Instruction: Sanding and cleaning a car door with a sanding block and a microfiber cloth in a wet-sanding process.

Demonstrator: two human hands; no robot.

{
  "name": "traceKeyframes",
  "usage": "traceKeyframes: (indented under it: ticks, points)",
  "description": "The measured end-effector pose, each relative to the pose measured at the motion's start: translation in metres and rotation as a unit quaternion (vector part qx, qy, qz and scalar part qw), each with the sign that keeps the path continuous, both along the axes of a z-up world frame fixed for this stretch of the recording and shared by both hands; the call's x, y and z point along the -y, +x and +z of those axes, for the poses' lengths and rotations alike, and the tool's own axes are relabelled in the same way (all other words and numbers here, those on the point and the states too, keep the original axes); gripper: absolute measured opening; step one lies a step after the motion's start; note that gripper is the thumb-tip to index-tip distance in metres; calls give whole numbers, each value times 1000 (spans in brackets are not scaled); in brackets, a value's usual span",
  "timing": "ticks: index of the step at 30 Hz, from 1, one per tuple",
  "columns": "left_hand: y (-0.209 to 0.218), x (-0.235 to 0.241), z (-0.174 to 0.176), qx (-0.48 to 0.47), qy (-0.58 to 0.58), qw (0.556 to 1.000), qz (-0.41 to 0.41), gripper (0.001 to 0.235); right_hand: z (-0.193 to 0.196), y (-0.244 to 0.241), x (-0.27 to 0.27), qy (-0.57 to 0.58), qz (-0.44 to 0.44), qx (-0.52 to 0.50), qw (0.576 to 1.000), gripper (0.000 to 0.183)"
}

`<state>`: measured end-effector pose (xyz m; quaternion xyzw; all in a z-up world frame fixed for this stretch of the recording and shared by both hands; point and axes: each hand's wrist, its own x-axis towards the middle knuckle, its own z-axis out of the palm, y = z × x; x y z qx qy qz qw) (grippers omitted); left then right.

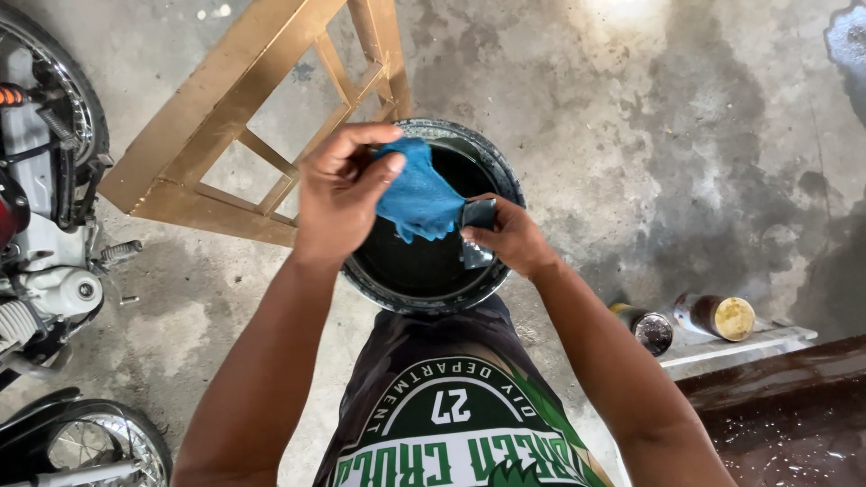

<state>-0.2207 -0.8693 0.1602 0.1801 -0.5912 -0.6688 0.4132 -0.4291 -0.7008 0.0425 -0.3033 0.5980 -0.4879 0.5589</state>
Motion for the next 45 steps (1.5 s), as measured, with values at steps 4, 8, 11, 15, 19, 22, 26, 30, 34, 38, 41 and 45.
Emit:
traceKeyframes:
  ticks: [4, 8, 11, 15, 19, 22, 26, 30, 34, 38, 41, 45]
  points:
    - [21, 8, -10, -10, 20, 1000, 14, 23, 27, -7, -4, 15, -20, -77, 997, 38]
    - [36, 16, -33, 99, -32, 989, 103, 21, 77, -4, 2, 0, -20, -257, 966, 35]
    - [36, 15, -55, 140, -54, 980, 128, 22, 99, 1, 14, -3, -22, -311, 950, 37]
    - [18, 11, -78, 277, -103, 942, 157, 26, 72, -3, 38, 44, 8, -366, 929, 36]
    - [-10, 16, -173, 353, -86, 924, 118, 25, -16, -14, 68, 91, 79, -434, 893, 34]
    - [-29, 18, -255, 543, -42, 837, 52, 25, -95, -18, 91, 154, 164, -470, 854, 38]
    - [-54, 9, -331, 646, 24, 756, -105, 47, -223, -2, 96, 286, 220, -430, 828, 40]
    - [-37, -51, -466, 691, 66, 707, -134, 46, -339, 34, 66, 428, 312, -355, 771, 37]
    - [-37, -40, -417, 734, 76, 610, -288, 49, -221, 40, 111, 588, 183, -172, 769, 49]
    - [-45, -16, -368, 732, 100, 581, -342, 38, -199, 11, 106, 434, 260, -263, 821, 42]
    - [-34, 4, -292, 659, 78, 706, -247, 20, -157, -18, 101, 295, 287, -330, 850, 41]
    - [-4, 27, -203, 422, -26, 906, -2, 14, -29, -61, 114, 230, 258, -373, 861, 37]
